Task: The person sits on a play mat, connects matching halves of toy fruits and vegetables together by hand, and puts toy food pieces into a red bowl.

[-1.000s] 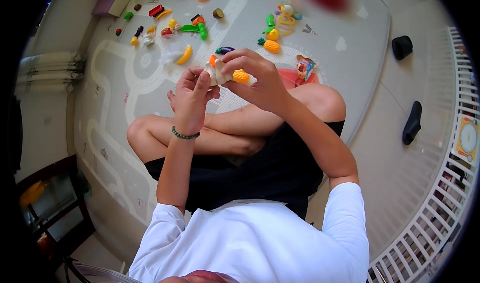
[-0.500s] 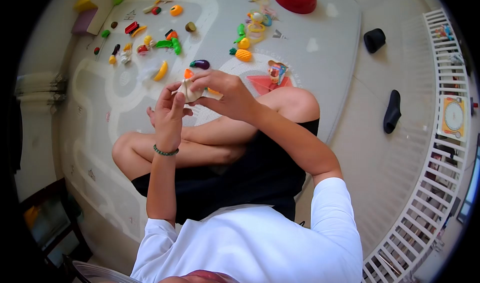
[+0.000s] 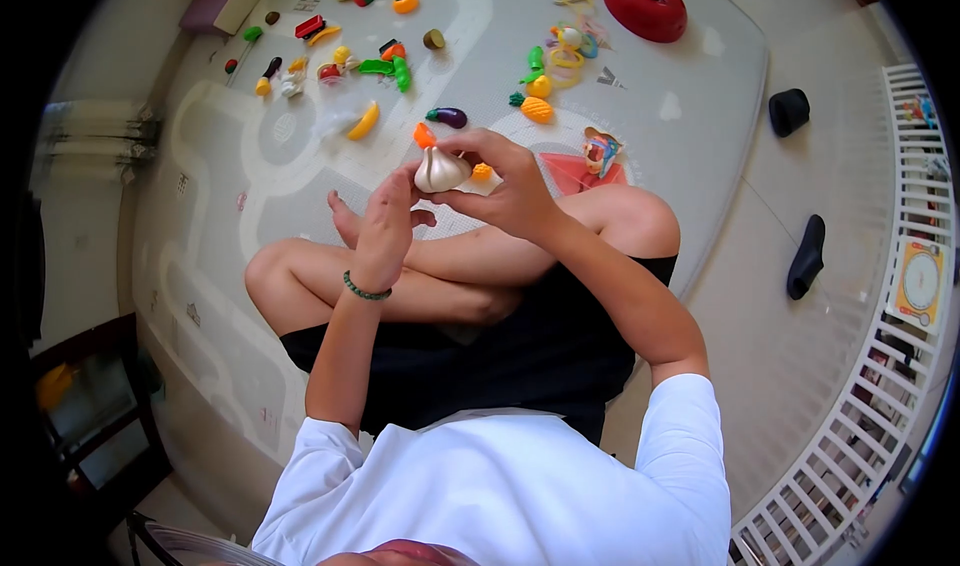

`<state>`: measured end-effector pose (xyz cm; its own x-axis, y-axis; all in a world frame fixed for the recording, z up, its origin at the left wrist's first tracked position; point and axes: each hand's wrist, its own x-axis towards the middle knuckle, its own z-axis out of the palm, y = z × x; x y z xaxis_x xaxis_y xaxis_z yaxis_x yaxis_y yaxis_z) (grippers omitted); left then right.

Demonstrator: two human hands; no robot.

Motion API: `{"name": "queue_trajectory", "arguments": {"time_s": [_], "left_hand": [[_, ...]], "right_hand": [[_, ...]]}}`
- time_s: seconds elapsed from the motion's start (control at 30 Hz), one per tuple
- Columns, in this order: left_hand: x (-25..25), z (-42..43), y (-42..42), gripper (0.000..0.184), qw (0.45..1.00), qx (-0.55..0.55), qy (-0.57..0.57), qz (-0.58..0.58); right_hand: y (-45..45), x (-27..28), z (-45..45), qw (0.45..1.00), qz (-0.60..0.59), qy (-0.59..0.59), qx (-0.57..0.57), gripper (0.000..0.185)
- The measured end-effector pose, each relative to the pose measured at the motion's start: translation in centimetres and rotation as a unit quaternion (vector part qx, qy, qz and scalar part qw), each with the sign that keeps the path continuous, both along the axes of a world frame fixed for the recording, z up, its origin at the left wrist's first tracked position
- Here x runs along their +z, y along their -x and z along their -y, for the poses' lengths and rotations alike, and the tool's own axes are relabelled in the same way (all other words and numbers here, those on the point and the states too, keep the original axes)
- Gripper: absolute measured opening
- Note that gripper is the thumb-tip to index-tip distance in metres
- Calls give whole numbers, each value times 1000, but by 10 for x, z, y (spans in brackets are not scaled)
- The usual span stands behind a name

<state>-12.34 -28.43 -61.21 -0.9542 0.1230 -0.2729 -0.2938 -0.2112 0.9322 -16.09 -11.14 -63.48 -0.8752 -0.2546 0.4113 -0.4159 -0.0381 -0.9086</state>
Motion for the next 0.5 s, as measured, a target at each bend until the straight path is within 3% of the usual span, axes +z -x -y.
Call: {"name": "queue_trajectory", "arguments": {"time_s": [0.07,0.2,0.3,0.5], "left_hand": [[1,3,-2,40,998,-39,12,-44],[5,20,-2,37,998,-70,1,-5],[4,27,-1,32,982,-120,-119,87],[-5,27,-6,34,991,-104,-72,33]], "right_hand": [[0,0,-4,1000,-1,-3,12,51],[-3,0,-3,998,-31,-50,22,52],[-7,3,4,995,-51,-77,28,53],[-9,2,3,992,-49,-113,39,53]]}}
